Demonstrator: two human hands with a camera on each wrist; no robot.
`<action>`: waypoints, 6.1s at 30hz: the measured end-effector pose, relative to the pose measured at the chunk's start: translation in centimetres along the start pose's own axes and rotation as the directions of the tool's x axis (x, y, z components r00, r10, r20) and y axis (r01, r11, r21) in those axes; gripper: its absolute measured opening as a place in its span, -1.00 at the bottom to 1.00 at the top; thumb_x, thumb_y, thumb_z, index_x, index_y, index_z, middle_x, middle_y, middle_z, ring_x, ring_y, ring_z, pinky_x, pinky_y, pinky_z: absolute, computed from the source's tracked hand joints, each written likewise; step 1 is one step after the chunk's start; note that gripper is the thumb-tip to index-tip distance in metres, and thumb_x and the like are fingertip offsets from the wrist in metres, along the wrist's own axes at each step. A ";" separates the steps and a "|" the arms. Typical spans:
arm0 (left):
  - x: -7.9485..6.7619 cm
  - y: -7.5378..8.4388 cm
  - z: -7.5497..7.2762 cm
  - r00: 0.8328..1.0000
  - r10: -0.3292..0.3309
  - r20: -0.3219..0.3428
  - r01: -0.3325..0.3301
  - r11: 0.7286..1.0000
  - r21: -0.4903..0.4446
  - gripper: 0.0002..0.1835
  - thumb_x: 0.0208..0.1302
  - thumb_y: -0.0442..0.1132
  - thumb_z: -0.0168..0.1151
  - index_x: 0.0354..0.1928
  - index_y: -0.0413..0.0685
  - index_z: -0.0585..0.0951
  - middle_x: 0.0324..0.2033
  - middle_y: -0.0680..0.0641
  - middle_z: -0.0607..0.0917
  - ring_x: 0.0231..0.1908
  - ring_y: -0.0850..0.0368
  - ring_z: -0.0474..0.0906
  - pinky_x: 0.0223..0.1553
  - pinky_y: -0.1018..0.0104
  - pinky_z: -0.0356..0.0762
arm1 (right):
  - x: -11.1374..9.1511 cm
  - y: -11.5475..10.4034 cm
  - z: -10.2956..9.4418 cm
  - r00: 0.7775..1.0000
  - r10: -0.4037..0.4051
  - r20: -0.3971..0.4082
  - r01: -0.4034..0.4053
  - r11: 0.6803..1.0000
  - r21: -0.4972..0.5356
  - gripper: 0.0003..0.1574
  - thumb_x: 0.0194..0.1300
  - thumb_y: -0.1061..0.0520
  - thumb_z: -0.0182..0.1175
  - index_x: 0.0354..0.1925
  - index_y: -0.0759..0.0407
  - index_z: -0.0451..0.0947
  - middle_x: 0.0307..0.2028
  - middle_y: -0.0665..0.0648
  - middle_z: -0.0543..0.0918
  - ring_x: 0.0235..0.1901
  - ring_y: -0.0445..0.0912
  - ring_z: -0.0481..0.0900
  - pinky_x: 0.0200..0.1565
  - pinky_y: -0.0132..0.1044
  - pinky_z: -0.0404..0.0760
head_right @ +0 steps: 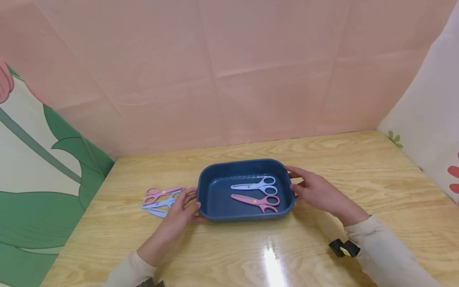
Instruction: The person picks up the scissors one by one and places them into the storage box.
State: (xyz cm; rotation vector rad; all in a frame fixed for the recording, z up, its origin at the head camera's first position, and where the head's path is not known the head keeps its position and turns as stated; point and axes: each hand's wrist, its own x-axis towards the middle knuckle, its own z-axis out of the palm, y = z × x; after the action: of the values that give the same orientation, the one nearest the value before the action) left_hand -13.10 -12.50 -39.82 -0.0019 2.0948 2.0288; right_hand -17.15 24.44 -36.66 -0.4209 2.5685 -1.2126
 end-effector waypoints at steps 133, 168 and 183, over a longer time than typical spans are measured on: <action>3.4 1.3 -15.5 0.977 0.160 -0.140 0.069 0.383 0.921 -0.79 0.28 -0.22 0.35 -0.12 -0.18 0.66 0.01 -0.26 0.62 -0.16 -0.09 0.56 -0.06 -0.08 0.55 | -0.1 -0.1 0.3 0.999 0.011 -0.047 -0.016 0.994 -0.104 -0.24 0.48 0.17 0.05 0.54 0.14 0.07 0.30 0.54 0.37 -0.13 -0.05 0.66 -0.24 -0.25 0.69; 3.5 1.7 -15.3 0.927 0.330 -0.178 -0.018 0.515 0.857 -0.74 0.12 -0.37 0.46 -0.10 -0.14 0.76 0.05 -0.25 0.59 -0.22 -0.11 0.66 -0.20 0.08 0.68 | -0.1 -0.1 0.5 0.998 0.001 -0.061 -0.008 0.993 -0.115 -0.24 0.47 0.18 0.05 0.53 0.15 0.08 0.28 0.54 0.39 -0.13 -0.03 0.66 -0.26 -0.29 0.67; 3.3 1.8 -14.7 0.895 0.419 -0.154 -0.056 0.448 0.892 -0.76 0.08 -0.36 0.49 -0.16 -0.19 0.78 0.02 -0.20 0.65 -0.24 -0.10 0.71 -0.21 0.06 0.70 | -0.2 -0.4 0.5 0.998 -0.014 -0.065 0.007 0.993 -0.115 -0.24 0.46 0.19 0.05 0.53 0.17 0.09 0.27 0.54 0.40 -0.18 -0.05 0.62 -0.35 -0.33 0.63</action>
State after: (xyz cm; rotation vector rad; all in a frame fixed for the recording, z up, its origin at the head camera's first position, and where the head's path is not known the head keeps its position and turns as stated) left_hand -18.98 -26.42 -38.35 0.1181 3.3133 0.7908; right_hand -16.71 24.00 -36.63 -0.4260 2.7045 -1.1025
